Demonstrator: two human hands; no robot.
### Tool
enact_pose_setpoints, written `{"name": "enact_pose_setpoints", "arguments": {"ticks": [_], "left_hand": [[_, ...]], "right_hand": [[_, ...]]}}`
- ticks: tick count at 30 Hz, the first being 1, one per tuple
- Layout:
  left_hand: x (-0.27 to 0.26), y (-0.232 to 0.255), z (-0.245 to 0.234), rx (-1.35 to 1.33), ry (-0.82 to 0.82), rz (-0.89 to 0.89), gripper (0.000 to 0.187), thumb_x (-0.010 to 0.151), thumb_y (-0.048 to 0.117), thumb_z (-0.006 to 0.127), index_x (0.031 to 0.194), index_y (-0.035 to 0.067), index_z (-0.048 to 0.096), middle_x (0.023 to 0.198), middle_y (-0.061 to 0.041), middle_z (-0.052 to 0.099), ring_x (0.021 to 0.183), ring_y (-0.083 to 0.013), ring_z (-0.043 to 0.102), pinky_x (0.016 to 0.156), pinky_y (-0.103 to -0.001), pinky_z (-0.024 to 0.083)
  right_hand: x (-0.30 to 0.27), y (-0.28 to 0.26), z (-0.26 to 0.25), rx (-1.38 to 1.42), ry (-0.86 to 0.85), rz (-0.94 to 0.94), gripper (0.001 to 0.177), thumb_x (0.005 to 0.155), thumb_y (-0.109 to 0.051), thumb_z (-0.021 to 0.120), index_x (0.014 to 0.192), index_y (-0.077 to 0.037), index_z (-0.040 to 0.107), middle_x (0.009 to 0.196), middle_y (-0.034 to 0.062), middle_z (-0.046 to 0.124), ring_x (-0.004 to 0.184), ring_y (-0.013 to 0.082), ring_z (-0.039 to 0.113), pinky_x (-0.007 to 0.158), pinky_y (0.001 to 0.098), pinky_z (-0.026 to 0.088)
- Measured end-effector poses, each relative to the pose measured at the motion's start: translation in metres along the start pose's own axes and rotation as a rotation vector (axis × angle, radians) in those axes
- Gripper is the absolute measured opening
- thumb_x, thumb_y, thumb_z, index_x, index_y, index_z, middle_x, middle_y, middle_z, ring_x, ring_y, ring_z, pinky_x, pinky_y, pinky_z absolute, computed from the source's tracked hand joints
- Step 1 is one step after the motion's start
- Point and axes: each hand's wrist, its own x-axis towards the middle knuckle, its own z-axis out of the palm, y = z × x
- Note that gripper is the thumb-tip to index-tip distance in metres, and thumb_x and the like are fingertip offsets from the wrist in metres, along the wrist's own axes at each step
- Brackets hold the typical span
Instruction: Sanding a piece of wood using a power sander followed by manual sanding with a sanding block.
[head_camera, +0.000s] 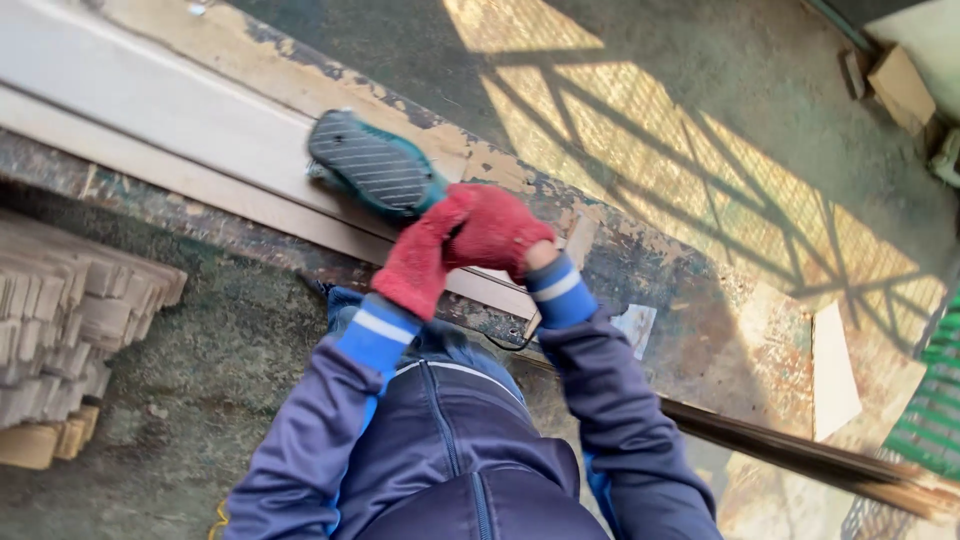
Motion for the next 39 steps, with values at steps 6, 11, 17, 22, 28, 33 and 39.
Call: {"name": "enact_pose_setpoints", "arguments": {"ticks": [6,11,17,22,28,33,39], "left_hand": [[0.023,0.023,-0.114,1.103,-0.301,1.143,0.061,0.075,-0.01,0.072,0.134,-0.001,0.058,0.134,-0.018,0.064,0.124,-0.0308,0.062,0.11,-0.038,0.05],[0.022,0.042,-0.12,0.561,-0.104,0.532,0.045,0.08,0.009,0.076,0.123,0.007,0.064,0.121,-0.014,0.07,0.105,-0.0267,0.069,0.09,-0.034,0.057],[0.035,0.002,-0.106,-0.029,-0.029,-0.032,0.031,0.092,0.033,0.077,0.114,0.012,0.073,0.112,-0.015,0.076,0.09,-0.0284,0.077,0.076,-0.036,0.064],[-0.01,-0.065,-0.016,-0.014,-0.036,-0.053,0.035,0.085,0.027,0.085,0.111,0.008,0.074,0.102,-0.014,0.075,0.084,-0.0257,0.076,0.074,-0.036,0.064],[-0.021,-0.137,0.038,0.035,-0.04,-0.117,0.039,0.065,0.022,0.1,0.097,0.013,0.08,0.088,-0.008,0.079,0.077,-0.0225,0.078,0.072,-0.033,0.064],[-0.021,-0.177,0.076,0.052,-0.095,-0.232,0.062,0.055,0.023,0.107,0.103,0.003,0.074,0.09,-0.019,0.076,0.077,-0.0288,0.078,0.068,-0.036,0.069],[-0.027,-0.208,0.082,0.046,-0.195,-0.432,0.071,0.063,0.031,0.105,0.115,-0.002,0.07,0.094,-0.019,0.076,0.084,-0.0321,0.078,0.073,-0.038,0.068]], "right_hand": [[0.061,-0.029,0.037,0.229,-0.077,0.449,0.023,0.074,-0.037,0.062,0.09,-0.029,0.076,0.085,0.0015,0.079,0.096,0.0317,0.077,0.081,0.0473,0.064],[0.053,-0.04,0.042,0.29,-0.018,0.461,0.032,0.072,-0.039,0.064,0.095,-0.021,0.076,0.09,0.0057,0.08,0.101,0.0333,0.077,0.084,0.0516,0.063],[0.016,-0.02,0.052,0.271,-0.024,0.467,0.031,0.074,-0.037,0.063,0.098,-0.021,0.074,0.091,0.0067,0.079,0.101,0.0353,0.076,0.083,0.0546,0.062],[-0.051,-0.003,0.04,0.211,-0.028,0.402,0.026,0.076,-0.027,0.06,0.098,-0.018,0.07,0.094,0.0127,0.075,0.101,0.0412,0.072,0.086,0.0567,0.06],[-0.12,0.012,0.019,0.262,-0.028,0.572,0.055,0.061,-0.036,0.09,0.108,-0.018,0.069,0.108,0.0037,0.078,0.087,0.0275,0.071,0.078,0.0427,0.056],[-0.157,0.013,0.012,0.435,0.05,0.883,0.03,0.086,-0.045,0.053,0.096,-0.024,0.073,0.087,0.0072,0.078,0.094,0.032,0.075,0.09,0.0472,0.06],[-0.19,0.005,0.017,0.376,0.006,0.89,0.025,0.077,-0.025,0.065,0.093,-0.008,0.075,0.084,0.0249,0.074,0.092,0.0416,0.074,0.073,0.0536,0.055]]}}
